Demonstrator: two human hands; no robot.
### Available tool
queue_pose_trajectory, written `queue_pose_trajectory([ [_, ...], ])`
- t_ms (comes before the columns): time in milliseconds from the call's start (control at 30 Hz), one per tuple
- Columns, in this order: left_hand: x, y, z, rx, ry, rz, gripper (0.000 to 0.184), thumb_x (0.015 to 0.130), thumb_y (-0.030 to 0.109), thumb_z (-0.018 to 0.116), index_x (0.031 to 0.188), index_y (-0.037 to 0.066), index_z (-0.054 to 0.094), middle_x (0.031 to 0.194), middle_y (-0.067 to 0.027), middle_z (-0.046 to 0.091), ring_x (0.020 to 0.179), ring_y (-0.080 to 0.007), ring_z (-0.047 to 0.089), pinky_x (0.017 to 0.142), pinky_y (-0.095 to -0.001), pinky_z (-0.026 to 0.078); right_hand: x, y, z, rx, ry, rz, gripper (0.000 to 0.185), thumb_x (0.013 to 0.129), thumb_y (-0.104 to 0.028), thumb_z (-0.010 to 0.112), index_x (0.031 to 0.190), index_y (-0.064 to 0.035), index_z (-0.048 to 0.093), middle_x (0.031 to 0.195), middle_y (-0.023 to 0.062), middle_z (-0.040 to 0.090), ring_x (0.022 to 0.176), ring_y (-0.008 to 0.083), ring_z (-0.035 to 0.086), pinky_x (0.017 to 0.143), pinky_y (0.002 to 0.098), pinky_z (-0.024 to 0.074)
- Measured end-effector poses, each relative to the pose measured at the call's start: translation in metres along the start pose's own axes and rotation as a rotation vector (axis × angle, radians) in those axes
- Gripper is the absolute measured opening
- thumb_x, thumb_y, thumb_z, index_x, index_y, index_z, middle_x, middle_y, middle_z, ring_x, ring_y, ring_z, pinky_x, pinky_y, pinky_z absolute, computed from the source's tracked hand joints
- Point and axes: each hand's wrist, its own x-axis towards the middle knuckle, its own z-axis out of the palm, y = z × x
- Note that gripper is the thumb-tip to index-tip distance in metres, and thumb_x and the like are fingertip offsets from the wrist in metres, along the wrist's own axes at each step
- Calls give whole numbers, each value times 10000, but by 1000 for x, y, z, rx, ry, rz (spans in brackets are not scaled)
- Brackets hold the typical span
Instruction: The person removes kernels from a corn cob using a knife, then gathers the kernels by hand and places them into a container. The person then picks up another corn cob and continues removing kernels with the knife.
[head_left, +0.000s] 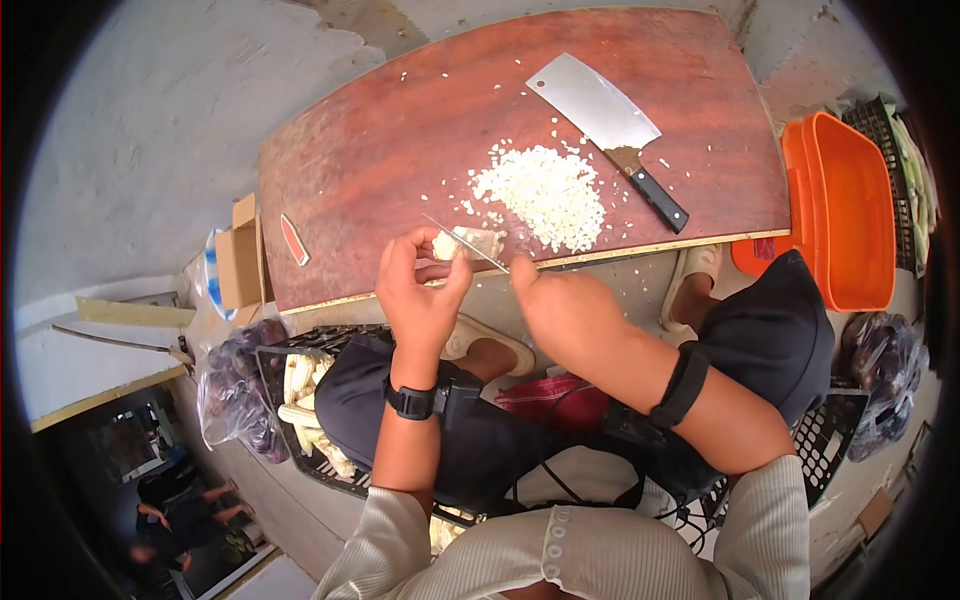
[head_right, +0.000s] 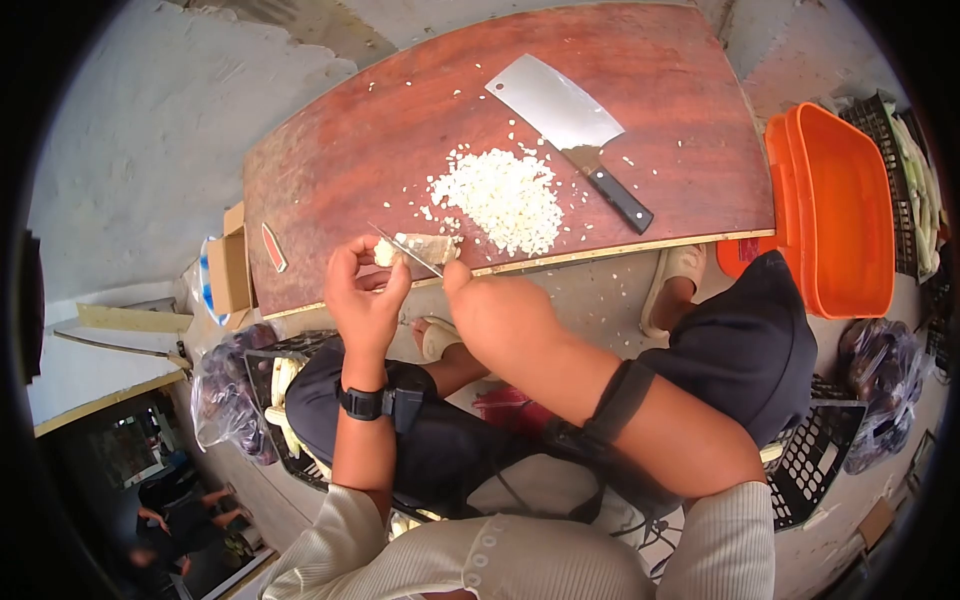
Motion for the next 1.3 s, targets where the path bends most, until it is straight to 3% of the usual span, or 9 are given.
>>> queue_pose_trajectory([
  [67,-1,0,1,-6,-7,6,279,729,-22,702,976,-37,575,965,-84,519,822,-122,584,638,-236,571,-1,0,5,5,64,-10,283,741,-160,640,881,3,456,615,153,618,589,317,650,496,414,504],
  [167,1,-2,1,-9,-4,30,277,722,-17,709,967,-41,582,952,-89,525,811,-127,590,637,-235,572,4,-3,0,29,-13,20,283,739,-160,641,879,3,457,625,158,620,597,322,649,507,417,506],
  [533,-2,-8,0,65,9,126,282,712,-17,709,968,-31,591,915,-85,535,761,-137,611,637,-242,571,33,-3,12,77,101,-73,146,792,-39,512,905,12,435,610,195,600,601,375,633,501,439,498],
  [633,-8,-1,12,-1,14,200,318,680,8,726,961,-5,577,852,-104,559,755,-192,619,607,-269,547,38,-3,6,43,57,-34,122,814,-89,526,885,-4,475,657,173,628,651,339,656,541,427,515],
  [733,-6,7,13,21,3,68,310,688,4,719,962,-8,575,852,-99,549,763,-187,614,616,-265,558,38,1,1,12,32,-6,127,831,-120,528,887,-10,498,682,163,643,672,320,666,561,423,524],
  [833,-7,3,14,2,-10,126,286,709,-15,708,964,-29,577,903,-76,522,774,-126,591,632,-239,580,33,3,7,26,68,-13,135,836,-123,521,900,-6,497,688,168,644,670,325,664,564,424,525],
  [967,-1,-12,9,-41,87,-11,295,745,-23,695,1005,-12,555,937,-54,527,863,-102,567,666,-219,555,17,3,10,13,-3,35,137,838,-114,507,910,0,481,691,176,642,665,335,660,561,433,521],
  [1167,-2,-24,5,-241,50,-118,360,739,-23,727,1047,-24,542,967,-70,535,810,-105,597,666,-215,532,6,7,13,31,-20,31,156,823,-89,508,930,14,463,689,180,639,653,343,654,534,447,505],
  [1300,0,-12,4,-86,11,-93,334,736,-9,727,1027,-36,565,951,-81,543,772,-119,610,641,-227,542,3,7,10,8,-21,12,187,806,-78,518,953,20,459,667,165,635,621,332,653,516,428,506],
])
